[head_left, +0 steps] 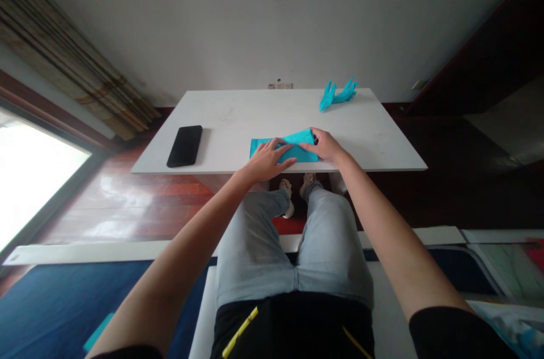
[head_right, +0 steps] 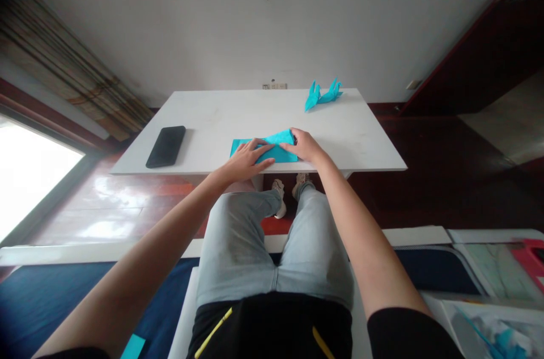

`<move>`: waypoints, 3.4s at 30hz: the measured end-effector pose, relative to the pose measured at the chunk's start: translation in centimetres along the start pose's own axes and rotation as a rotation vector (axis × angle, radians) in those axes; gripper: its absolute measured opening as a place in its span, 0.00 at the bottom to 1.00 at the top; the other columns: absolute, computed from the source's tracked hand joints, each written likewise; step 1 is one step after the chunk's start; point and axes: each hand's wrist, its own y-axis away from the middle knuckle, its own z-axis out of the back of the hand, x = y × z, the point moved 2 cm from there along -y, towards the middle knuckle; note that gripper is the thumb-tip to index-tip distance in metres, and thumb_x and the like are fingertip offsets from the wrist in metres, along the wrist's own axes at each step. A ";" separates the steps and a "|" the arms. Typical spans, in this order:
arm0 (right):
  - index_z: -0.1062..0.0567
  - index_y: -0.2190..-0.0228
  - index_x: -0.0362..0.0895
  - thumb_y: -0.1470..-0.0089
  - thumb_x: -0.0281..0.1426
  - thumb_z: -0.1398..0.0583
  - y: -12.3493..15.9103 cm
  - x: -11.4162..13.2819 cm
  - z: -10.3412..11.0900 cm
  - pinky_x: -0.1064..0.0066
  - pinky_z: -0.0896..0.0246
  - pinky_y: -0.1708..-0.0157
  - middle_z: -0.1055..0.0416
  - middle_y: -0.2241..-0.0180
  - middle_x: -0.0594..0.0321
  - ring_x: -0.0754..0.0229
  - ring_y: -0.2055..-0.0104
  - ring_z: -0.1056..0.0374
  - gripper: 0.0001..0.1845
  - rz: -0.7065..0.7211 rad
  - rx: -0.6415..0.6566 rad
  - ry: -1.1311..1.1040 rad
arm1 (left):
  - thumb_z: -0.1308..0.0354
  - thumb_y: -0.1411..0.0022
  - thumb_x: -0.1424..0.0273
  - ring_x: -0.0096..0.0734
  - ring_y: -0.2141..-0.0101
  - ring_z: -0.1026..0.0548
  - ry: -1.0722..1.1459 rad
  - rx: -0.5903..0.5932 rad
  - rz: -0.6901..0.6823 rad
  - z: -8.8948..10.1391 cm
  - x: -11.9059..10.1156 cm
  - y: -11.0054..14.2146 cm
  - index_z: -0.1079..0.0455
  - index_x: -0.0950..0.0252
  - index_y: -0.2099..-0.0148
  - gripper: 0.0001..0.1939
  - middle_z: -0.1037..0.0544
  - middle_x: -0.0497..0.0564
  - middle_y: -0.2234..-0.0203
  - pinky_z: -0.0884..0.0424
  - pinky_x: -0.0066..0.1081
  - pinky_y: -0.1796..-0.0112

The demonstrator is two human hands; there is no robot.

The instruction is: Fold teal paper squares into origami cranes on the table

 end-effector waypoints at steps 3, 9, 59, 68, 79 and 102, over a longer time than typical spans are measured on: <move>0.26 0.67 0.50 0.46 0.48 0.26 -0.2 -0.4 0.0 0.61 0.43 0.66 0.31 0.72 0.66 0.56 0.69 0.39 0.20 0.004 -0.021 0.003 | 0.46 0.15 0.44 0.62 0.28 0.27 -0.027 0.000 0.026 0.2 0.7 -0.2 0.31 0.55 0.15 0.37 0.29 0.64 0.24 0.35 0.60 0.24; 0.19 0.56 0.49 0.44 0.46 0.28 -0.5 -1.4 -0.4 0.57 0.27 0.56 0.16 0.59 0.58 0.49 0.58 0.23 0.20 0.003 0.040 -0.098 | 0.48 0.15 0.44 0.65 0.17 0.41 -0.056 0.017 0.011 -0.3 0.7 -0.1 0.36 0.57 0.13 0.40 0.38 0.64 0.16 0.43 0.64 0.20; 0.16 0.54 0.54 0.53 0.58 0.16 -0.1 -1.0 -0.2 0.46 0.17 0.40 0.11 0.53 0.60 0.45 0.49 0.15 0.34 -0.102 -0.035 -0.509 | 0.33 0.26 0.52 0.59 0.36 0.15 0.828 -0.425 0.245 1.2 7.3 0.8 0.13 0.63 0.41 0.24 0.09 0.53 0.42 0.21 0.56 0.28; 0.16 0.54 0.54 0.52 0.59 0.17 -0.1 -1.0 -0.3 0.43 0.17 0.38 0.10 0.52 0.59 0.43 0.47 0.15 0.33 -0.089 -0.035 -0.501 | 0.38 0.21 0.53 0.53 0.28 0.20 0.728 -0.357 0.156 1.8 6.3 0.8 0.17 0.59 0.28 0.28 0.16 0.52 0.29 0.28 0.52 0.22; 0.27 0.43 0.56 0.50 0.58 0.20 -0.8 -2.8 0.3 0.53 0.20 0.54 0.15 0.59 0.64 0.50 0.61 0.22 0.42 -0.099 -0.094 -0.380 | 0.31 0.29 0.49 0.52 0.47 0.13 0.668 -0.464 0.334 0.9 7.5 0.7 0.22 0.62 0.39 0.27 0.11 0.59 0.45 0.16 0.49 0.41; 0.07 0.45 0.57 0.27 0.37 0.34 0.0 -0.3 -0.9 0.32 0.38 0.32 0.14 0.40 0.57 0.33 0.36 0.28 0.17 0.154 -0.011 0.577 | 0.47 0.14 0.53 0.56 0.14 0.43 -0.002 0.028 -0.023 0.4 3.5 2.4 0.39 0.62 0.12 0.37 0.40 0.59 0.14 0.51 0.58 0.16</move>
